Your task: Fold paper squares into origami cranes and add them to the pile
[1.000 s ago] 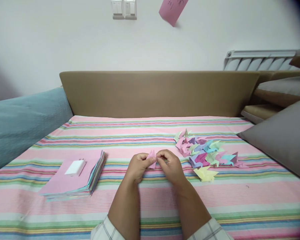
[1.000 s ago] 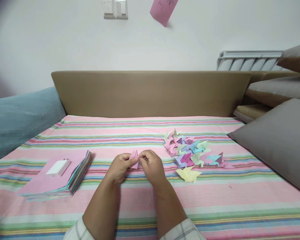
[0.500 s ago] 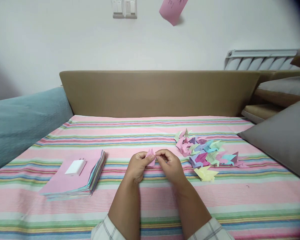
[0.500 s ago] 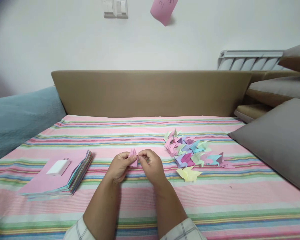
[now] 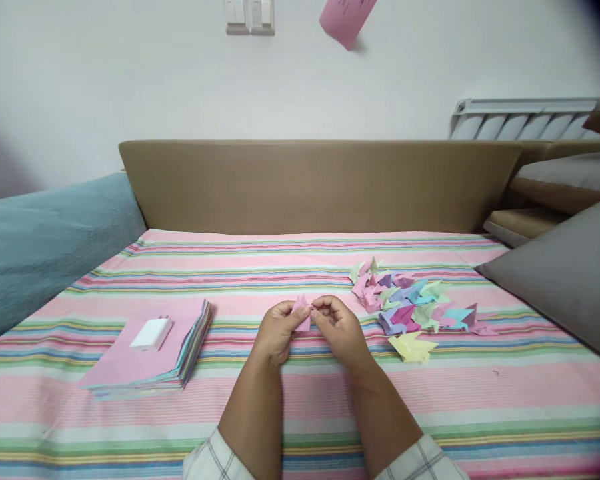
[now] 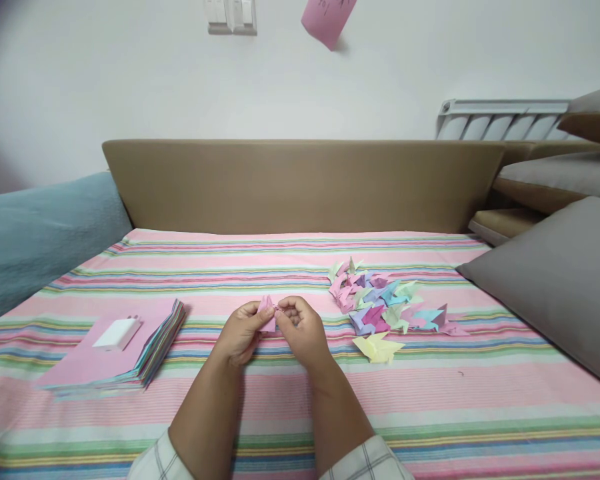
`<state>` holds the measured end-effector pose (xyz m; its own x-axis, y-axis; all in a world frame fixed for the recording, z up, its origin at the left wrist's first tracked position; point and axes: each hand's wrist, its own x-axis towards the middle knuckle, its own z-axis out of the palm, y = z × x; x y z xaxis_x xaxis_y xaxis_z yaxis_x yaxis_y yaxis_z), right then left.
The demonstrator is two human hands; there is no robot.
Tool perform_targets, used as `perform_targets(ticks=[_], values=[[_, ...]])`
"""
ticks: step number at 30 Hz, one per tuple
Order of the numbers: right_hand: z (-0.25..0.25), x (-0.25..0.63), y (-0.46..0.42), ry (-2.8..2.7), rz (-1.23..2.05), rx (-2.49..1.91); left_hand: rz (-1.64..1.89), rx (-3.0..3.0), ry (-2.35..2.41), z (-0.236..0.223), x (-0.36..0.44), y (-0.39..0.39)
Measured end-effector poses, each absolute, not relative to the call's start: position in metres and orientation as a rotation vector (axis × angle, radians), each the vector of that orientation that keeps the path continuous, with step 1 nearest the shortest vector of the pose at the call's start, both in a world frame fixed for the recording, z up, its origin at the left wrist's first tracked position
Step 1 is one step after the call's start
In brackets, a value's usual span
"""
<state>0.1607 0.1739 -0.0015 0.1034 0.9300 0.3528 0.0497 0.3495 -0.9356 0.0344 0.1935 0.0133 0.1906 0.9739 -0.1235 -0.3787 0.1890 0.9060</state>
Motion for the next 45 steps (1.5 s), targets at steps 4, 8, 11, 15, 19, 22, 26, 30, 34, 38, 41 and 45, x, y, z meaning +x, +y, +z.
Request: perform_targets(ticks=[4,8,11,15,19,22,26,30,34,38,41,45], values=[[0.003,0.16,0.173,-1.277,0.888,-1.025,1.169,0.911,0.836,0.008,0.034,0.197],[0.005,0.16,0.172,-1.245,0.898,-1.058,1.211,1.011,0.846,0.004,0.033,0.199],[0.005,0.161,0.172,-1.227,0.928,-1.04,1.225,1.079,0.862,0.005,0.033,0.199],[0.001,0.162,0.175,-1.172,1.005,-0.987,1.231,1.149,0.829,0.009,0.034,0.195],[-0.001,0.162,0.177,-1.104,1.109,-0.89,1.211,1.202,0.785,0.012,0.035,0.192],[-0.002,0.161,0.177,-1.06,1.179,-0.86,1.206,1.17,0.772,0.013,0.037,0.191],[-0.004,0.157,0.177,-1.074,1.194,-0.87,1.261,0.901,0.79,0.014,0.04,0.191],[-0.003,0.152,0.175,-1.211,1.206,-0.93,1.287,0.681,0.765,0.016,0.042,0.193],[0.0,0.151,0.173,-1.322,1.191,-0.999,1.271,0.677,0.766,0.015,0.042,0.193],[-0.001,0.154,0.174,-1.369,1.138,-1.045,1.257,0.712,0.776,0.012,0.042,0.194],[-0.003,0.155,0.174,-1.411,1.105,-1.093,1.26,0.73,0.778,0.01,0.042,0.195],[-0.001,0.154,0.173,-1.43,1.095,-1.13,1.294,0.73,0.754,0.01,0.042,0.196]])
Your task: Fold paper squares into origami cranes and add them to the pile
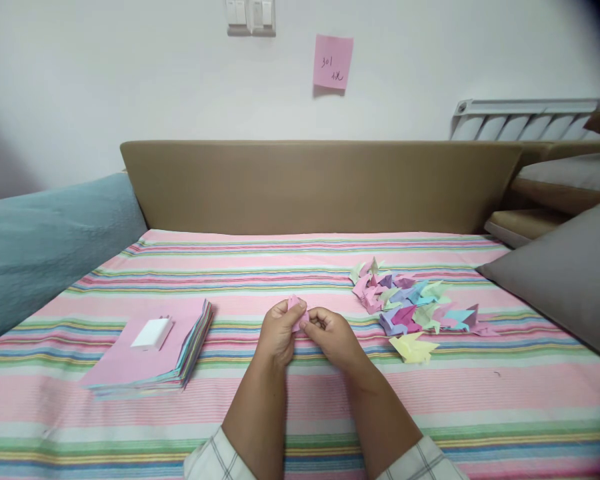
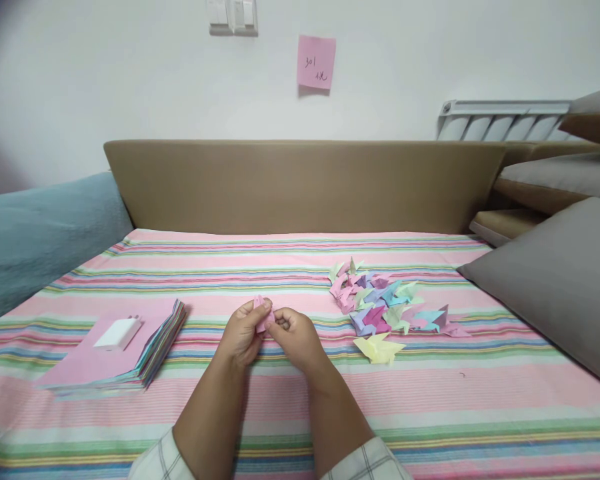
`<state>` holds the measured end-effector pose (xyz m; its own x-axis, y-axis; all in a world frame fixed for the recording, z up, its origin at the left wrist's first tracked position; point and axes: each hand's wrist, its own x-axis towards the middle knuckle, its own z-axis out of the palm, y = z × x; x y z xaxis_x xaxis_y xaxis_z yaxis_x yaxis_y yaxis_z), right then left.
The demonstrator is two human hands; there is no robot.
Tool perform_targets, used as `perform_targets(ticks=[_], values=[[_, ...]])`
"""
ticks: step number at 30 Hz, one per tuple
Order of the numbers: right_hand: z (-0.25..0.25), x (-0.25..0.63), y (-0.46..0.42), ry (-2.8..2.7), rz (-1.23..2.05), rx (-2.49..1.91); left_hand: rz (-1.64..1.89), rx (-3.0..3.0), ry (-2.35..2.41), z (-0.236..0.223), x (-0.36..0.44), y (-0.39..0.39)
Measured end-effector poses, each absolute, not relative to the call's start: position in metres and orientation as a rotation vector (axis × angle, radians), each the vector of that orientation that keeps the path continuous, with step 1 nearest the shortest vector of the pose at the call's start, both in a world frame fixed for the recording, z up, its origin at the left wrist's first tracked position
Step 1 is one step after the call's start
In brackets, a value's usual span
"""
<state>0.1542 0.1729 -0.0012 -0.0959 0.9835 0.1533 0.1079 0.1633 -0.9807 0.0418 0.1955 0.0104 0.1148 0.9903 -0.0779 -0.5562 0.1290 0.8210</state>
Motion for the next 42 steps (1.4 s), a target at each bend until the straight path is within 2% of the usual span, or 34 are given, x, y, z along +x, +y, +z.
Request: perform_targets(ticks=[12,23,42], values=[[0.0,0.153,0.173,-1.391,1.14,-1.064,1.303,0.683,0.758,0.013,0.043,0.196],[-0.007,0.157,0.181,-1.092,1.15,-0.973,1.259,0.724,0.785,0.014,0.039,0.195],[-0.005,0.158,0.18,-0.937,1.29,-0.9,1.374,0.788,0.773,0.013,0.04,0.195]])
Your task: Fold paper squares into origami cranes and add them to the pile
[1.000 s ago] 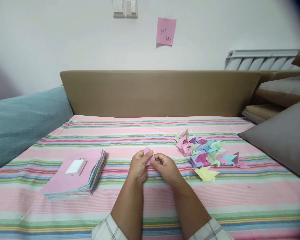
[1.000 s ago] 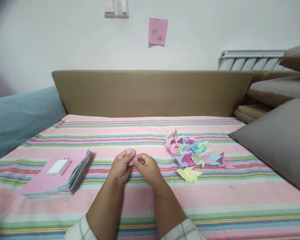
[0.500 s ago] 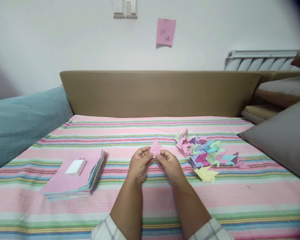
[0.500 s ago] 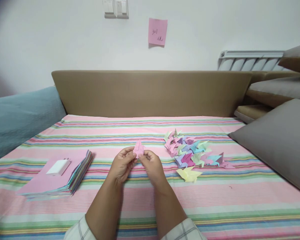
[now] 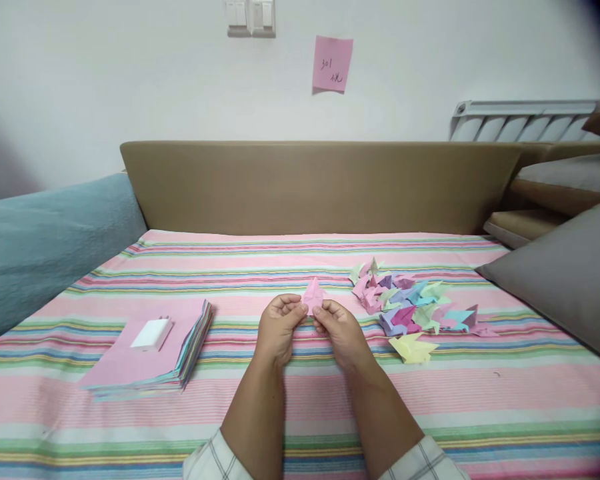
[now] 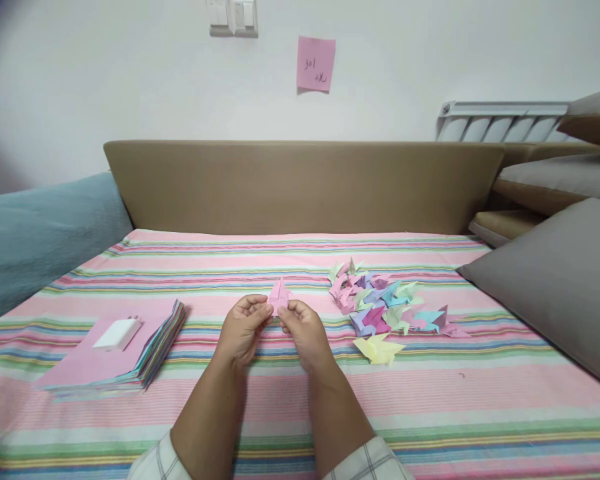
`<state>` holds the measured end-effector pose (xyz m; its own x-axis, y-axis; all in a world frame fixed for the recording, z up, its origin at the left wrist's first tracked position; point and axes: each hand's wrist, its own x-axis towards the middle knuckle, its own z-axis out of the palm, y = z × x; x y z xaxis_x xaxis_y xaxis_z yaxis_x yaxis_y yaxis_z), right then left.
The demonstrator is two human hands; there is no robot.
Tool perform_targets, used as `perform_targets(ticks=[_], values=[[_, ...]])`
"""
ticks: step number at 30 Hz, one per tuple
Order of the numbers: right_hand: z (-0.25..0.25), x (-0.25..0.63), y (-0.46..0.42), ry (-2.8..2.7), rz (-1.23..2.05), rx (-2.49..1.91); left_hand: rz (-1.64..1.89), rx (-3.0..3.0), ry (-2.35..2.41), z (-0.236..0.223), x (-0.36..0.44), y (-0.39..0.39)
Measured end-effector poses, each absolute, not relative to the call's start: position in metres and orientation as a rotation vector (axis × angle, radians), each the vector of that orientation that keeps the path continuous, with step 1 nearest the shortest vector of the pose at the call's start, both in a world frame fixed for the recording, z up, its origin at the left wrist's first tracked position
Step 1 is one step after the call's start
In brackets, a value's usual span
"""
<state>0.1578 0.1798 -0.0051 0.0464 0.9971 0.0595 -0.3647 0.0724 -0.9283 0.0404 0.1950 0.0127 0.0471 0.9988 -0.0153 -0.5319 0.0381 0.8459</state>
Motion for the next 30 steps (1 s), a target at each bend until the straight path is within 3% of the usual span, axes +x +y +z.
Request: perform_targets(ticks=[30], values=[[-0.003,0.1551,0.1783,-0.944,1.258,-0.803,1.372,0.917,0.674,0.0114,0.0422,0.1931]])
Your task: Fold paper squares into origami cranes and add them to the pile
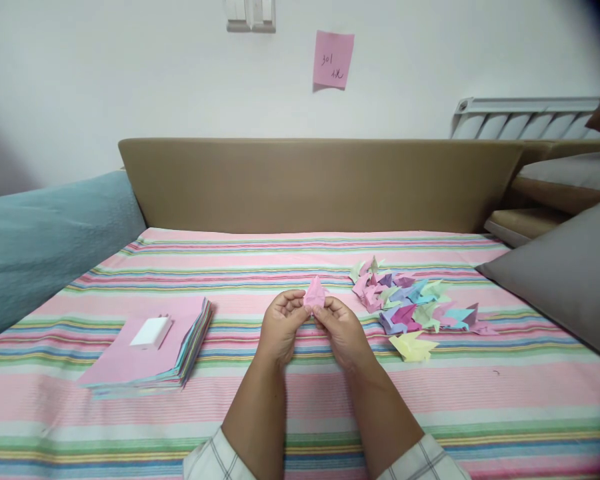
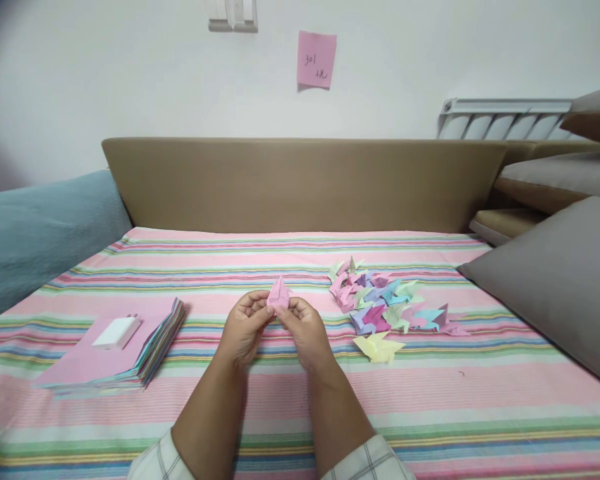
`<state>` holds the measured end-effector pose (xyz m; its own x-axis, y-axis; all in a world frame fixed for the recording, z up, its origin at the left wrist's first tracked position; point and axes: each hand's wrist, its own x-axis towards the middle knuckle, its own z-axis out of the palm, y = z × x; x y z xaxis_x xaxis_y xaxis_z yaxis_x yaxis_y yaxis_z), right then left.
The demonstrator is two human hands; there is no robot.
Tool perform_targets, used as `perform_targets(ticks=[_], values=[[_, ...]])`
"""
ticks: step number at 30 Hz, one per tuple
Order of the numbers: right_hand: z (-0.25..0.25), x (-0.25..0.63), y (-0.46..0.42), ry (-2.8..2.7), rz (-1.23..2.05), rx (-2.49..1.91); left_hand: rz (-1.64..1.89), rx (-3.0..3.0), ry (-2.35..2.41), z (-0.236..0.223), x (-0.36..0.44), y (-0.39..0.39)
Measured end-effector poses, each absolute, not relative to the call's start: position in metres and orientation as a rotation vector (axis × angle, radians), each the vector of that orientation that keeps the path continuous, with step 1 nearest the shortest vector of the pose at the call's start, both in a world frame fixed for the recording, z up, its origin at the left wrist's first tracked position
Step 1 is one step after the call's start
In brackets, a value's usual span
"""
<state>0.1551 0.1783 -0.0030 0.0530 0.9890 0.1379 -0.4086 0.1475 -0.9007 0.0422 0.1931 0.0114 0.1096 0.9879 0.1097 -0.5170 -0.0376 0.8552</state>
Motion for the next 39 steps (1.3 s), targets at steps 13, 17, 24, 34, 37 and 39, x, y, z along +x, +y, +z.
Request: perform_targets(ticks=[13,17,24,34,37,39], values=[[-0.0045,0.1549,0.1777,-0.995,1.23,-0.786,1.532,1.029,0.743,0.0102,0.0423,0.1958],[-0.0043,0.1552,0.1781,-1.001,1.215,-0.803,1.492,1.026,0.772,0.0092,0.0423,0.1959],[-0.0036,0.1542,0.1791,-1.008,1.189,-0.797,1.447,1.003,0.761,0.0081,0.0436,0.1949],[-0.0025,0.1546,0.1779,-1.049,1.139,-0.809,1.417,1.002,0.706,0.0074,0.0432,0.1939],[-0.0006,0.156,0.175,-1.124,1.09,-0.83,1.415,0.996,0.7,0.0078,0.0428,0.1942],[0.0002,0.1573,0.1737,-1.18,1.031,-0.862,1.418,0.997,0.7,0.0073,0.0424,0.1946]])
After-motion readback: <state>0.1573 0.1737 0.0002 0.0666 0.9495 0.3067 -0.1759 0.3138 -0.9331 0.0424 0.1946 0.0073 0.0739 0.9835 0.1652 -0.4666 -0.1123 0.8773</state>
